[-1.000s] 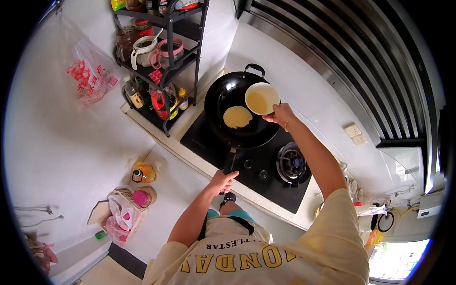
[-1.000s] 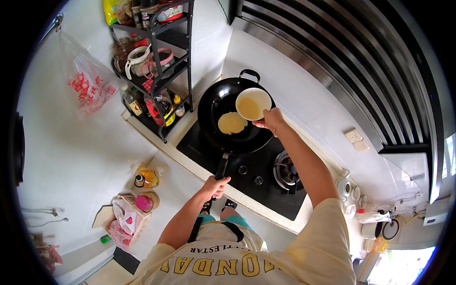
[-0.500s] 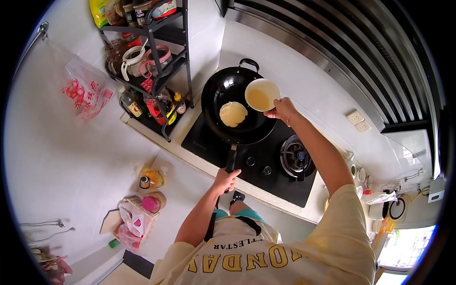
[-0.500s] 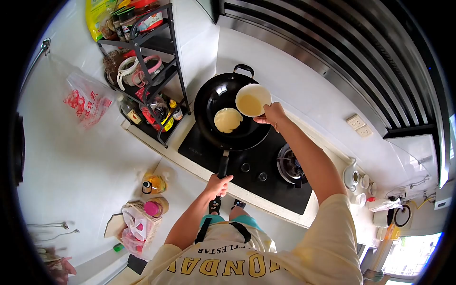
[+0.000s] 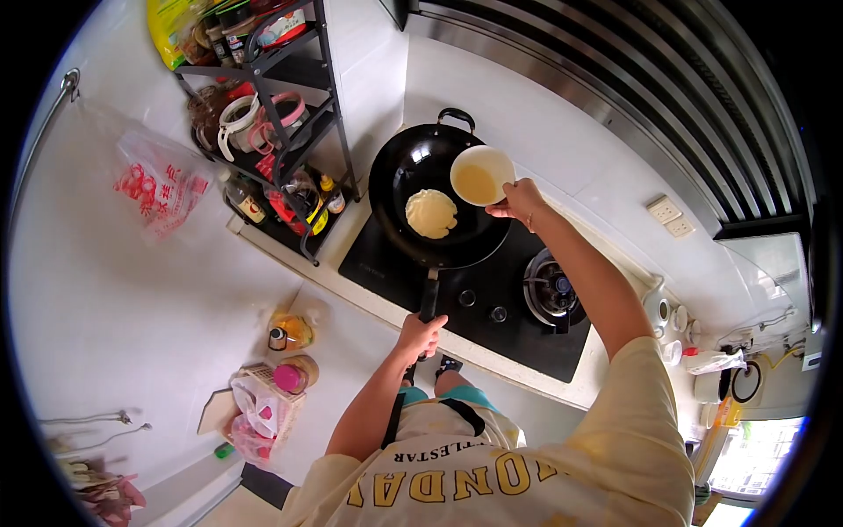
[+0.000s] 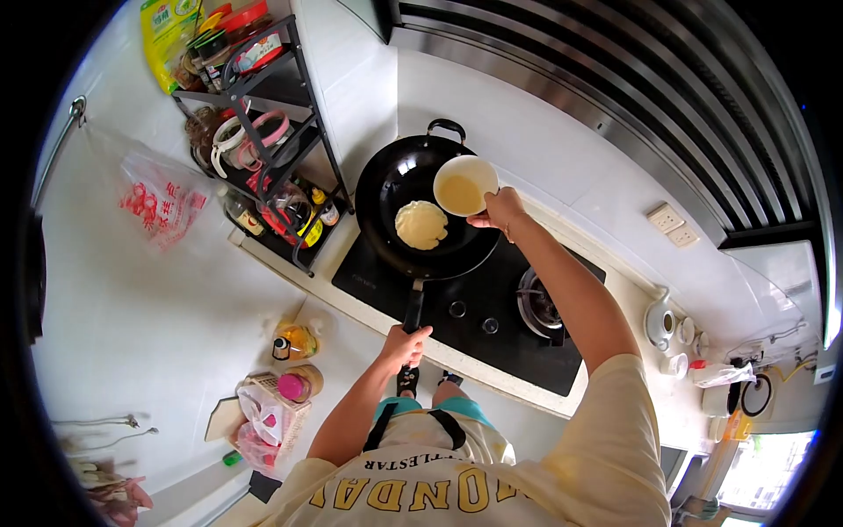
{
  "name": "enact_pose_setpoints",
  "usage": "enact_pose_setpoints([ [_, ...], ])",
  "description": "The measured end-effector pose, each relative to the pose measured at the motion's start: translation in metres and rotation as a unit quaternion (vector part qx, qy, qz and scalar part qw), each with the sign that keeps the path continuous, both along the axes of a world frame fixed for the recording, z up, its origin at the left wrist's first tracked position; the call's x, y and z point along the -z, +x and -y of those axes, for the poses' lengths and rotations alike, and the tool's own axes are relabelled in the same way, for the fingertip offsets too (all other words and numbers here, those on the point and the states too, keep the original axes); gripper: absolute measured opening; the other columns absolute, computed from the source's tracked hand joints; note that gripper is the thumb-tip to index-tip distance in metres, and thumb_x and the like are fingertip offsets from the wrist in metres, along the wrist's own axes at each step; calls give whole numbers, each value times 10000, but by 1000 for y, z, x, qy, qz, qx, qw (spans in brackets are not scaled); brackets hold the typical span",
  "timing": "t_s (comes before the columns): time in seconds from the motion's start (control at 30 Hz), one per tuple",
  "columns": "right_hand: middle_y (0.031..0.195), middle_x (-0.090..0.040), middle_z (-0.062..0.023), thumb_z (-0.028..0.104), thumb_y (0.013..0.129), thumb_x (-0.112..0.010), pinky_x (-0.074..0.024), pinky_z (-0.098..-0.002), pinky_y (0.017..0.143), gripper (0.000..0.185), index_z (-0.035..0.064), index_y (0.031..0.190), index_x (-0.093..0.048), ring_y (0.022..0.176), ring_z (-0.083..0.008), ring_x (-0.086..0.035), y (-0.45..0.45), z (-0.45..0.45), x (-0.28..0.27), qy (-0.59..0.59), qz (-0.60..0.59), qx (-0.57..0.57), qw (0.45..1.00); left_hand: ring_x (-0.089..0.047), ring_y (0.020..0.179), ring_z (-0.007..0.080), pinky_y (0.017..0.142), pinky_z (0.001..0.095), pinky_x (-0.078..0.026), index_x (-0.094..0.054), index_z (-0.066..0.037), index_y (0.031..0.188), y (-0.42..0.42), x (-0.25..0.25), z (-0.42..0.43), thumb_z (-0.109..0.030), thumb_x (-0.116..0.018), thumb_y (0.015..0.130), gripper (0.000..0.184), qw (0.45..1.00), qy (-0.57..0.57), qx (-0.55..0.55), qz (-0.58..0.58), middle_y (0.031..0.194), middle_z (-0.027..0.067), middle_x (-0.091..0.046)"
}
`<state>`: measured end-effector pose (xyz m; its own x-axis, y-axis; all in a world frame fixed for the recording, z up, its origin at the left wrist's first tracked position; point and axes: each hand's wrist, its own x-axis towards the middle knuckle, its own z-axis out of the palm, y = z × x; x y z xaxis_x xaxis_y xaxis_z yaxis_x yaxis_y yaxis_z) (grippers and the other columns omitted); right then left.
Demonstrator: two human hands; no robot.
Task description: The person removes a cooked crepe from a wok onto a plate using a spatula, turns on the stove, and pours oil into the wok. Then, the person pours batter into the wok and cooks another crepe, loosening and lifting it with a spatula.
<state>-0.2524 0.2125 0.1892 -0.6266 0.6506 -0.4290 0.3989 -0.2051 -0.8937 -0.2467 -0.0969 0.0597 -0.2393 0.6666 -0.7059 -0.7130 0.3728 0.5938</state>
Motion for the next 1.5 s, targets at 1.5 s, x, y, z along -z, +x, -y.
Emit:
enact_pose_setpoints([
  [1.5,891,-642,-262,53,908,-388,-578,-306,518,334,-228,1070,-464,654,-300,-698,-7,-18,13,63,57,-24,996,-342,335,99,346,282,-257,-405,-112,604,-9,-58,28,-231,-657,873,387,999,-19,50,-5,459,-28,-352],
])
